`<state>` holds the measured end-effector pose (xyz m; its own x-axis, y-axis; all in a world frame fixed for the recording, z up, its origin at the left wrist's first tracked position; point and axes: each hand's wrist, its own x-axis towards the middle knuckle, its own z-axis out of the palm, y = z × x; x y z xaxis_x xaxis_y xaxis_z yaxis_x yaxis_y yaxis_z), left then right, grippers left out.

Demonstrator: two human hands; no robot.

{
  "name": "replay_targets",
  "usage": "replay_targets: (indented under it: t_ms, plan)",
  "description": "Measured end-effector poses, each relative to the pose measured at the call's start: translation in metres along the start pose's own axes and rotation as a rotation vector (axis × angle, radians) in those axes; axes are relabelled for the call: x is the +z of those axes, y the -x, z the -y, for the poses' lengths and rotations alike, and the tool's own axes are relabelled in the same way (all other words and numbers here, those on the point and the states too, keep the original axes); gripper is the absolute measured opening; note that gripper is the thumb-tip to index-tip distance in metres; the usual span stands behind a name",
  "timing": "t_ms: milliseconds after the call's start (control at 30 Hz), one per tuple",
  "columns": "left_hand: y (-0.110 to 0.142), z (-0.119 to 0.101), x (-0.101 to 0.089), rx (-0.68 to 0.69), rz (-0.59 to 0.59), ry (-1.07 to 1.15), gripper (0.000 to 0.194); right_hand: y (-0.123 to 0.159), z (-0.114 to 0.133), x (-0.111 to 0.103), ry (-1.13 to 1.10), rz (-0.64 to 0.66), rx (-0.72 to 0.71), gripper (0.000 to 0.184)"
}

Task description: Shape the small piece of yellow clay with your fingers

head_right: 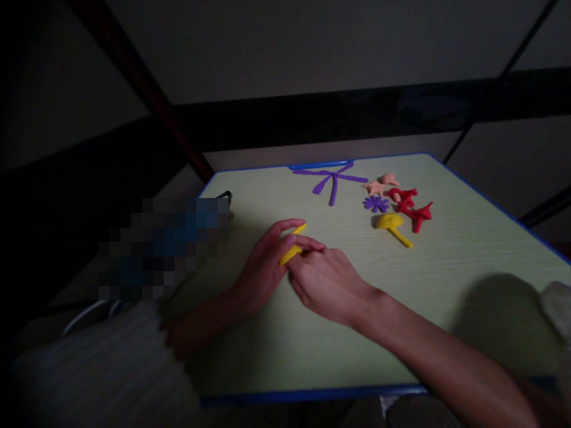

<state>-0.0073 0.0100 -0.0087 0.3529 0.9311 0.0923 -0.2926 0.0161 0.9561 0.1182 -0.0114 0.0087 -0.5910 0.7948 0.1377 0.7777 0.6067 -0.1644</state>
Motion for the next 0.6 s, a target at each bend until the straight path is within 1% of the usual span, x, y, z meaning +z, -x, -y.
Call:
replay_targets:
  t_ms: [100, 167, 233, 367, 467, 533, 600]
  plan:
    - [0.0002, 0.0026, -0.0014, 0.005, -0.025, -0.043, 0.030, -0.0004, 0.0007, -0.0006, 0.039, 0.025, 0.016, 0.018]
    - [0.0006, 0.0048, -0.0021, 0.025, 0.002, -0.068, 0.033, -0.0006, 0.0010, -0.0006, 0.033, 0.025, 0.019, 0.018]
    - [0.0011, 0.0066, -0.0024, 0.049, 0.053, -0.079, 0.036, -0.0008, 0.0010, 0.0000, -0.004, 0.012, 0.008, 0.019]
    - [0.0021, 0.0062, -0.0009, 0.049, 0.112, -0.031, 0.035, -0.0008, 0.0008, 0.0026, -0.173, -0.026, -0.032, 0.015]
    - [0.0026, 0.0031, 0.0010, 0.034, 0.109, 0.054, 0.031, -0.0006, 0.0013, 0.0045, -0.336, -0.060, -0.033, 0.008]
    - [0.0029, 0.0012, 0.0021, 0.021, 0.111, 0.087, 0.029, -0.0003, 0.0019, 0.0051, -0.443, -0.088, -0.035, 0.008]
    - [0.0027, 0.0003, 0.0026, 0.015, 0.114, 0.097, 0.029, 0.0000, 0.0023, 0.0049, -0.492, -0.107, -0.045, 0.009]
